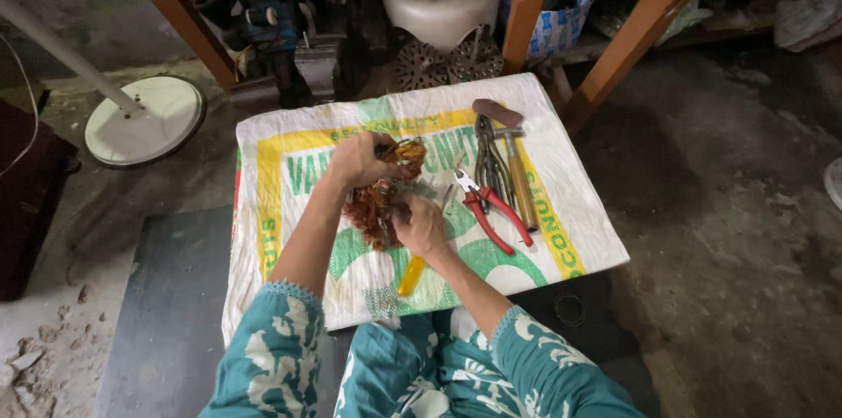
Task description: The person removes copper wire from a stator core by hand and using pliers, pulling the wire bundles out and setting them on the work surface.
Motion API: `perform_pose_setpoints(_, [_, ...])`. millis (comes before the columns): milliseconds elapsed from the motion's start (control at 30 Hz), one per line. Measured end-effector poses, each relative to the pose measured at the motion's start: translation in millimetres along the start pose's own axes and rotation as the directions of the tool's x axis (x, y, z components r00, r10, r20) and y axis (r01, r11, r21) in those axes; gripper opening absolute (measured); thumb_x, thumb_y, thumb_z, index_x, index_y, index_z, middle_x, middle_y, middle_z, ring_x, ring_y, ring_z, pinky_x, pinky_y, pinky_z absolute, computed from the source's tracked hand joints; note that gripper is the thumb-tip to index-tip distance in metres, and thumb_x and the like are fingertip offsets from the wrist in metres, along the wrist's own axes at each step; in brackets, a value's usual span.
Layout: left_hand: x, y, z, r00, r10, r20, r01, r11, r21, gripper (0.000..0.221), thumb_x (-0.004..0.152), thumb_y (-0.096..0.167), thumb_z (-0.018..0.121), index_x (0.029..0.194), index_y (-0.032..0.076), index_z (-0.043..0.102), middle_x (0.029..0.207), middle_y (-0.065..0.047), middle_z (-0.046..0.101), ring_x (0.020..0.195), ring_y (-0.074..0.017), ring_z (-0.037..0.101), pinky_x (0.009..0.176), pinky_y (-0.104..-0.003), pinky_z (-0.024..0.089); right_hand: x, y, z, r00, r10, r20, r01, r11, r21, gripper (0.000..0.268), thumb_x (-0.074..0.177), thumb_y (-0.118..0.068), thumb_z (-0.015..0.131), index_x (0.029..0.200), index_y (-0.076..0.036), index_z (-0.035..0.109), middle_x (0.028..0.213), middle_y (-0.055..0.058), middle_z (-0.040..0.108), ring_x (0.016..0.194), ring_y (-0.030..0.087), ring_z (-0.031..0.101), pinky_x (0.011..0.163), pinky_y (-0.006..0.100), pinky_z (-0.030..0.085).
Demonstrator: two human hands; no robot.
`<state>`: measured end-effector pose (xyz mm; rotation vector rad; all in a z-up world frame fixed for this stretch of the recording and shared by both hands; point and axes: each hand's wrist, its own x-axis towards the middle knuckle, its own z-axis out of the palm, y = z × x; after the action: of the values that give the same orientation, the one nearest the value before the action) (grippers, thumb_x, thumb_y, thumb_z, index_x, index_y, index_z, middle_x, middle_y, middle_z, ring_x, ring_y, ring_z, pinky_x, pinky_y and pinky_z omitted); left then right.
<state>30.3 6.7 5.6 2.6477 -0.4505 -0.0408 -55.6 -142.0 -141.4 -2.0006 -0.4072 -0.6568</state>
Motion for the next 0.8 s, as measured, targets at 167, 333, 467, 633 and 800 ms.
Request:
perform_pose_setpoints(167, [8.0,14.8,5.1,0.999,-0.004,0.04,0.002,0.999,0.047,0.066,0.061,0.059,0.085,0.111,0.017,0.079,0.105,-0.012,0.078,0.096,-0.0307,0.074,0.086,-0.043,0.057,-4.2,16.3,7.7,0.998,-0.067,-0.015,0.064,0.99,-0.126,0.036,0.076,-0.017,0.078,0.106,0.0,0.07,0.088,0.022,0.072,0.08,0.042,0.068,0.073,0.049,0.055])
perform_pose_setpoints(333, [13.1,28.2,5.7,0.997,-0.064,0.052,0.059,0.995,0.078,0.079,0.059,0.076,0.08,0.107,0.013,0.078,0.1,-0.014,0.077,0.093,-0.0302,0.074,0.084,-0.043,0.057,-1.8,15.7,2.6,0.976,0.194,0.103,-0.189,0.98,-0.055,0.033,0.081,-0.016,0.076,0.111,-0.003,0.07,0.091,0.019,0.075,0.075,0.034,0.071,0.07,0.044,0.057])
perform_pose_setpoints(467, [9.1,32.9,1.2,0.993,-0.109,0.043,0.107,0.993,0.048,0.083,0.063,0.085,0.073,0.096,0.01,0.08,0.093,-0.017,0.077,0.089,-0.032,0.074,0.08,-0.046,0.056,3.9,5.2,-2.1,0.966,0.238,0.098,-0.25,0.958,0.14,0.034,0.078,-0.004,0.072,0.111,-0.003,0.068,0.096,0.015,0.076,0.084,0.028,0.075,0.073,0.038,0.058])
perform_pose_setpoints(633, [5.5,30.6,-1.7,0.994,-0.104,0.02,0.104,0.994,-0.016,0.08,0.063,0.083,0.072,0.092,0.009,0.08,0.088,-0.018,0.077,0.086,-0.0337,0.075,0.08,-0.048,0.057,8.1,-8.9,-6.8,0.973,0.216,0.082,-0.229,0.953,0.199,0.028,0.08,0.004,0.065,0.107,-0.004,0.067,0.095,0.011,0.077,0.089,0.025,0.077,0.08,0.036,0.059])
perform_pose_setpoints(800, [8.9,24.3,1.5,0.999,-0.04,-0.028,0.04,0.999,0.026,0.082,0.062,0.082,0.076,0.096,0.007,0.079,0.091,-0.019,0.075,0.088,-0.0342,0.074,0.081,-0.048,0.056,3.5,-11.7,-5.0,0.982,0.188,0.019,-0.188,0.962,0.198,0.033,0.079,0.003,0.068,0.111,-0.004,0.064,0.097,0.013,0.074,0.091,0.028,0.076,0.079,0.038,0.059])
